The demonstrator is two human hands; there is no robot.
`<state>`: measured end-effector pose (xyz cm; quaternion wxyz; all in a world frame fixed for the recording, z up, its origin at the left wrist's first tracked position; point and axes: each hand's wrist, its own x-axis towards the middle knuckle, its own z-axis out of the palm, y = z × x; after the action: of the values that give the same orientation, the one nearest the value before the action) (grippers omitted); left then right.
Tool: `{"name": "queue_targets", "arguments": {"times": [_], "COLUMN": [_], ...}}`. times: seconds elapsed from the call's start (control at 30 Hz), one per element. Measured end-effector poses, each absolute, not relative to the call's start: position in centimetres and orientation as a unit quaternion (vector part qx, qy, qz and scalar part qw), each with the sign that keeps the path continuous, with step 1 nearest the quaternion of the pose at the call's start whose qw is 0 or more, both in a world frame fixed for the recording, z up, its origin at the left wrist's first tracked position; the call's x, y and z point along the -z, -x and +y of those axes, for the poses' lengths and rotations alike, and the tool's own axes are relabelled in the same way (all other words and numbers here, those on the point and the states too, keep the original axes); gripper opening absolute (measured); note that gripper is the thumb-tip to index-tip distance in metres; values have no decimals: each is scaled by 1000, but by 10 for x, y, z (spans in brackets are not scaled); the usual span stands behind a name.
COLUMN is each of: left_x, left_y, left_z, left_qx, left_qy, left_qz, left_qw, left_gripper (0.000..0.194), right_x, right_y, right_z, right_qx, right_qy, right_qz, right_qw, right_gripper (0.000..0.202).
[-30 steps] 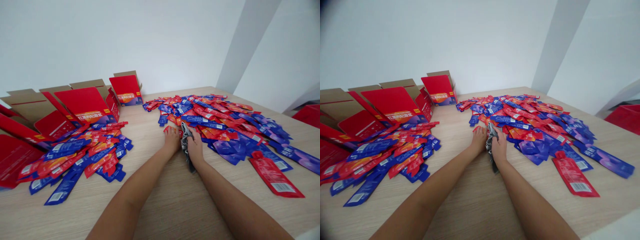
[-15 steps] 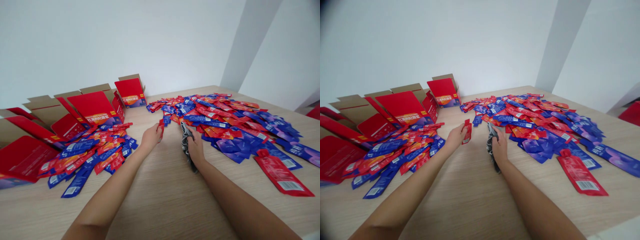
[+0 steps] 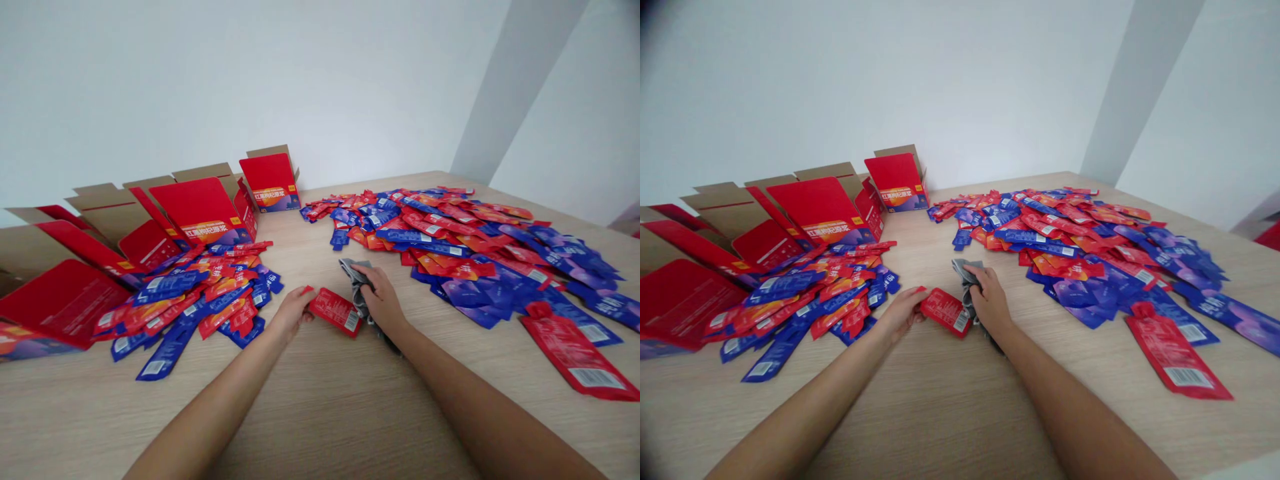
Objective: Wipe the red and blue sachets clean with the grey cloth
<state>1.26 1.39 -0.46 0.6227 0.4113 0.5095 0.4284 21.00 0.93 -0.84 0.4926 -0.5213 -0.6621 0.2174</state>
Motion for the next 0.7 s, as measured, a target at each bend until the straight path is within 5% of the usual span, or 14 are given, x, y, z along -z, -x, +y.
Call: {"name": "queue_targets", "arguments": {"times": [0.3,0.57,0.7], "left_x": [19,17,14], "left_y": [-10,-16,-17], "left_z": [10,8,10], "left_qx": [-415,-310,-262], "left_qy": [-458,-487,-479], "left_qz": [528,548,549], "left_qw": [582,605,633], "left_gripper": [27,8,8], "right_x": [-1,-9,-10], "right_y": [-206,-161,-162], "right_z": [-3,-29,-20], "right_qx": [-179,-100,-91], "right_qy": [534,536,578], "right_qz": [-701,-828,-808], "right_qw": [437,131,73], "right_gripper": [49,52,44]}}
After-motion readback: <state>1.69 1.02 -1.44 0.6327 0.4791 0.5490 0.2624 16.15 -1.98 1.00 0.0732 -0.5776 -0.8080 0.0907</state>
